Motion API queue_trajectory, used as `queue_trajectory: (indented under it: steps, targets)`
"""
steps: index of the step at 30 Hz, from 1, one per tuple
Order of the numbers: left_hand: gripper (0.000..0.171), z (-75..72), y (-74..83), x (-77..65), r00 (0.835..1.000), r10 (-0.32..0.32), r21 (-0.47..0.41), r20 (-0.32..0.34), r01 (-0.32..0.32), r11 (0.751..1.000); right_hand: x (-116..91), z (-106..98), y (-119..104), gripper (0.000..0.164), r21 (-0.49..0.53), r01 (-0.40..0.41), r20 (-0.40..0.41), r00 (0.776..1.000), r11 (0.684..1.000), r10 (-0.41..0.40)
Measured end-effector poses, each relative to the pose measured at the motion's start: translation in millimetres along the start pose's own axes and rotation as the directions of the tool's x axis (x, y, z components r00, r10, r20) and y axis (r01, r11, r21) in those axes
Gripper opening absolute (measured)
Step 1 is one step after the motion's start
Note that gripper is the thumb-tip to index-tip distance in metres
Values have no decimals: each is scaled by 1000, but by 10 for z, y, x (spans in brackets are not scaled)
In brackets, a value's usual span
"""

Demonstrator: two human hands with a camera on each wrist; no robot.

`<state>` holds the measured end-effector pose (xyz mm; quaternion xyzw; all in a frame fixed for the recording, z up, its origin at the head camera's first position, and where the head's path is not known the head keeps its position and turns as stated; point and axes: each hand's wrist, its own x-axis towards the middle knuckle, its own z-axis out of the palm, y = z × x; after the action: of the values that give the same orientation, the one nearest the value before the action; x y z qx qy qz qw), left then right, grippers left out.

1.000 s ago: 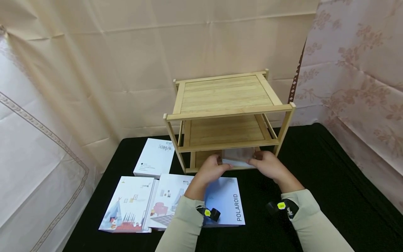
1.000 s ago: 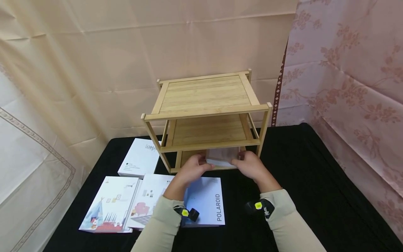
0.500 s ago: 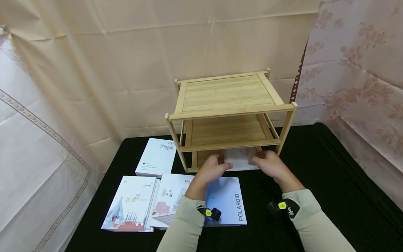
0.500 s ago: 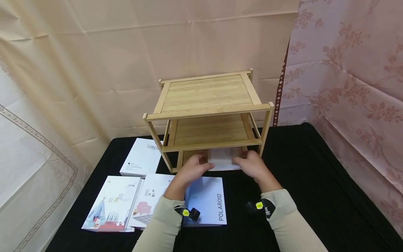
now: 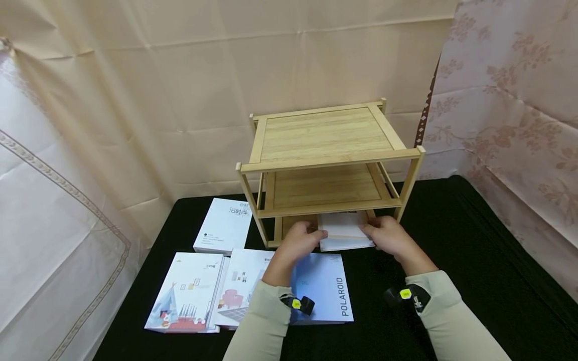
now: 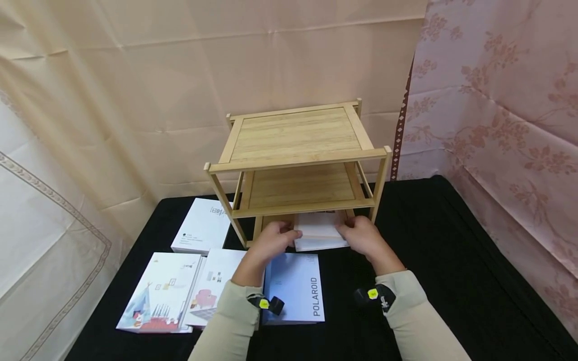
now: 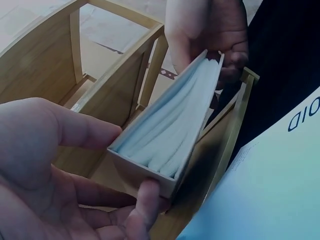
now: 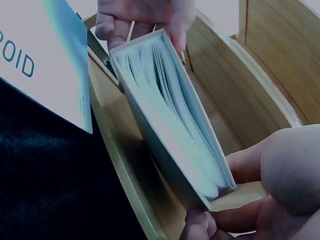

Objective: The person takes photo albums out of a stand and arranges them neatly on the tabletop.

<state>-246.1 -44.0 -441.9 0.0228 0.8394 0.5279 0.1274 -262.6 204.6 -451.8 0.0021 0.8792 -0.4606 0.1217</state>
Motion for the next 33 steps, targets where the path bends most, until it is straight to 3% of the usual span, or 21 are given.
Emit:
queue_trajectory:
  steps: [11,20,33]
  targets:
    - [54,22,-24,-7,1000,-20,24,-8,20,1000,-31,-112,-12,69,-23,-12,72,997,1000,14]
    - [36,43,-2,-17,998,-49,58,-36,51,997,-99,-219,-72,70,-43,-12,91,996,999,16]
    - [24,35,31,-35,999,-10,79,48,6,997,-224,-338,-64,70,-94,22,113,994,995,-12]
